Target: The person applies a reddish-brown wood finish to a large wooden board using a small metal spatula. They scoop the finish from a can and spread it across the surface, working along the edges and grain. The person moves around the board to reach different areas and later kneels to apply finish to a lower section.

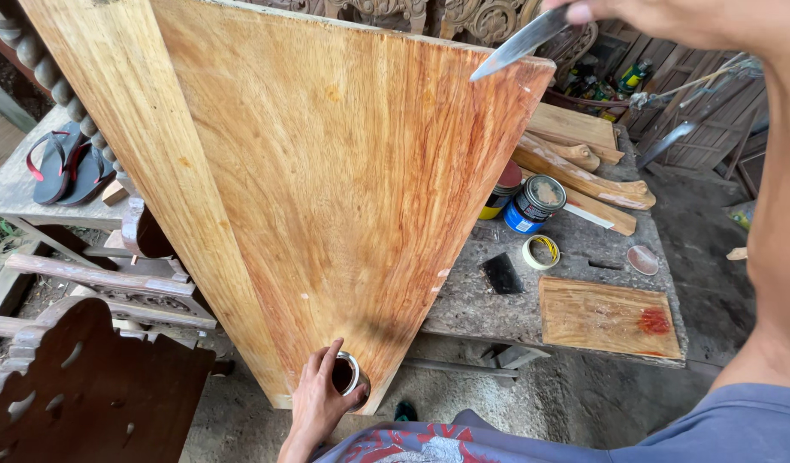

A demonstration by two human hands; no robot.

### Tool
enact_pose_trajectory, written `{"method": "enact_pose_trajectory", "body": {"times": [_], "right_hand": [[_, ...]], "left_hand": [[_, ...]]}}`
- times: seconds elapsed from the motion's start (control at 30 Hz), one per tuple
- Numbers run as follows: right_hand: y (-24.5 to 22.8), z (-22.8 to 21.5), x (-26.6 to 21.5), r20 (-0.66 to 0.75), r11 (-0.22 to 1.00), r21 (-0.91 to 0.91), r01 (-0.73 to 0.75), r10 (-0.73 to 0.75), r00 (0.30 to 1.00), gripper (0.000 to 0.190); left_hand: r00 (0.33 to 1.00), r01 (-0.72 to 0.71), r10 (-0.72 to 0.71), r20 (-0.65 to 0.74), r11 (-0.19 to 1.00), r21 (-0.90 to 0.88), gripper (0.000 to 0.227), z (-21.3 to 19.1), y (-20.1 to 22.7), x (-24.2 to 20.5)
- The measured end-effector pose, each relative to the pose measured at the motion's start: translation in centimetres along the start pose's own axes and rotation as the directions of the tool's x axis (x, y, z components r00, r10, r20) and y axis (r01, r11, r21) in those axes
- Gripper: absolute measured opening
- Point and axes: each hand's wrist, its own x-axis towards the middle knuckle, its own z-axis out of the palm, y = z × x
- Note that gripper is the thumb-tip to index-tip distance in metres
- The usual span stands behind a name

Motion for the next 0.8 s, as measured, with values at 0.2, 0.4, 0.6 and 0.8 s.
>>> {"method": "enact_pose_trajectory", "body": {"times": [0.2,0.4,0.6,0.8], "right_hand": [[-8.7,-1.9,-4.2,-0.125,0.847,-0.501,0.176,-0.273,0.954,0.013],[-11.9,1.0,-7.3,-0.539,0.929,-0.369,0.012,-0.225,0.812,0.018],[-13.7,14.1,-5.9,-0.698,0.998,0.068,-0.001,0.049,0.715,0.024],[-13.2,17.4,-4.9,-0.783,0.999,0.031,-0.011,0.032,0.622,0.019]], "left_hand": [[0.997,-0.008,0.006,-0.071,0.999,-0.037,0.101,0.5,-1.4,-0.6],[0.996,0.089,-0.09,-0.022,0.996,-0.014,0.102,0.0,-2.8,-0.5],[0.997,0.002,-0.003,-0.073,1.0,-0.009,0.101,-0.6,-2.6,0.1],[0.998,0.007,-0.007,-0.063,1.0,-0.007,0.101,-1.0,-1.7,-0.2]]}}
